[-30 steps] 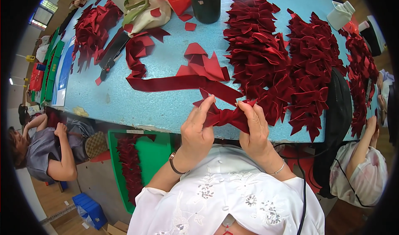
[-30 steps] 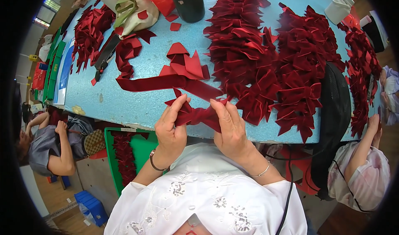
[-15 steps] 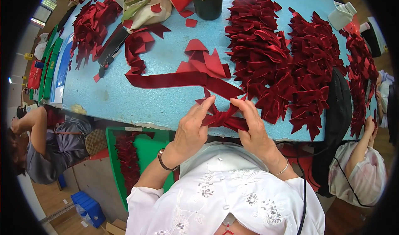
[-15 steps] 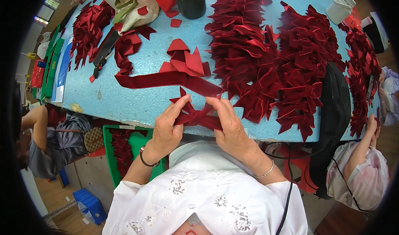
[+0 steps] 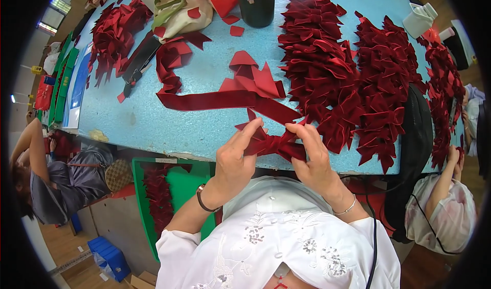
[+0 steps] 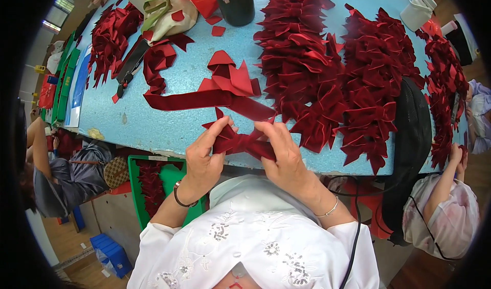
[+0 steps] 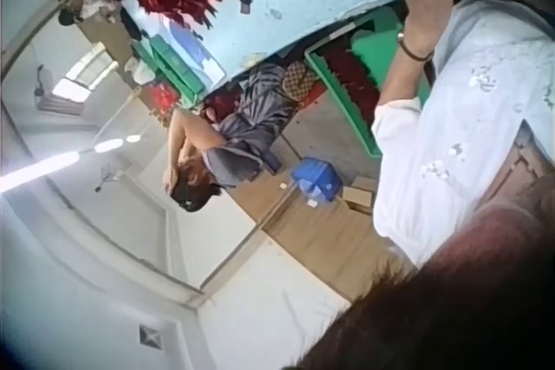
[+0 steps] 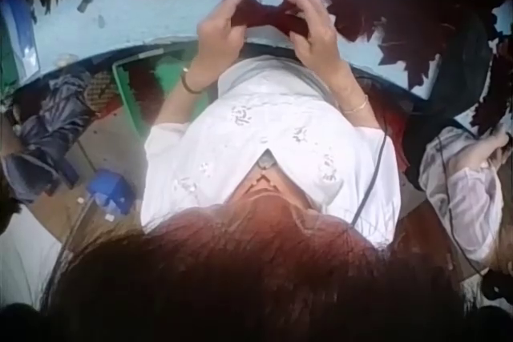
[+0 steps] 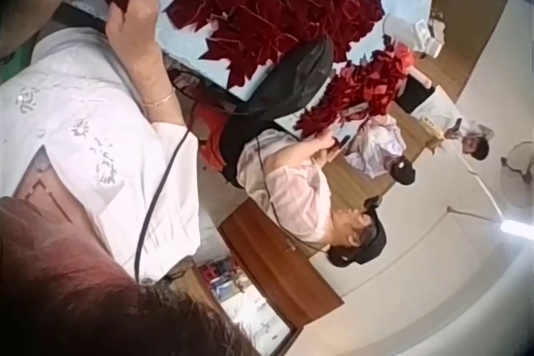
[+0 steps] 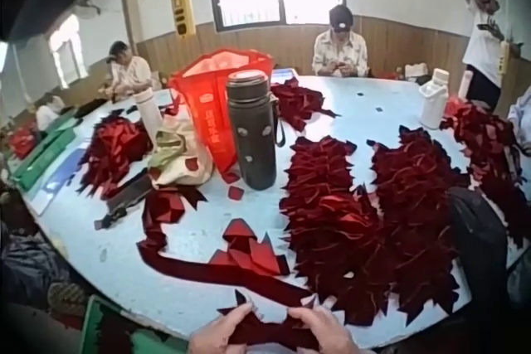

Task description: Tie red fabric ribbons into decorative bows as part of an assembly process.

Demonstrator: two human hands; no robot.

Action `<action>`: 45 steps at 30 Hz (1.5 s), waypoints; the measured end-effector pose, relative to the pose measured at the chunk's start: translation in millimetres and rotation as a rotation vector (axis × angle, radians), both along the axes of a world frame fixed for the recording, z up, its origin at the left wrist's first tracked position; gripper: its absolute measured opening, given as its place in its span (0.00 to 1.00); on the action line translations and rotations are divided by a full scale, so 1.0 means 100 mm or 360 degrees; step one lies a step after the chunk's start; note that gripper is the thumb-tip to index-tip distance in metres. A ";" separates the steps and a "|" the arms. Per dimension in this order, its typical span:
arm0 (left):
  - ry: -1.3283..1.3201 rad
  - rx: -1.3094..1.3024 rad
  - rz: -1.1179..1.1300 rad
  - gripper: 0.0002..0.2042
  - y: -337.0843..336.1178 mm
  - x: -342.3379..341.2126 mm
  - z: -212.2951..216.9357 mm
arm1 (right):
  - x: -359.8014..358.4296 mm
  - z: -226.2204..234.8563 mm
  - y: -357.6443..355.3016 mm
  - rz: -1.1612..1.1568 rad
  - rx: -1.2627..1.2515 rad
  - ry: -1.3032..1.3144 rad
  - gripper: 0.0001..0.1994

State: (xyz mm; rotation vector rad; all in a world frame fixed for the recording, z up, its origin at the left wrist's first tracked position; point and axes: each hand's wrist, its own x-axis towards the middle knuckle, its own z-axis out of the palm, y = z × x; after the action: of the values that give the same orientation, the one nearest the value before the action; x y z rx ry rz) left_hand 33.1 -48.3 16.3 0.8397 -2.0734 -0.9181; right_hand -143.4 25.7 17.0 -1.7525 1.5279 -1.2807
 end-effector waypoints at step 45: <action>0.0207 0.1222 -0.0730 0.17 -0.52 -0.36 0.46 | -0.16 0.08 0.00 -0.0086 0.0407 -0.1179 0.07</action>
State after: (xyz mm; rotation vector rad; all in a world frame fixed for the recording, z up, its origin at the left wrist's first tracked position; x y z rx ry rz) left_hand -2.7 -100.8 62.5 0.6347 -1.8175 -2.0340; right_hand -159.7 25.3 25.2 -0.9178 1.2236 -1.4579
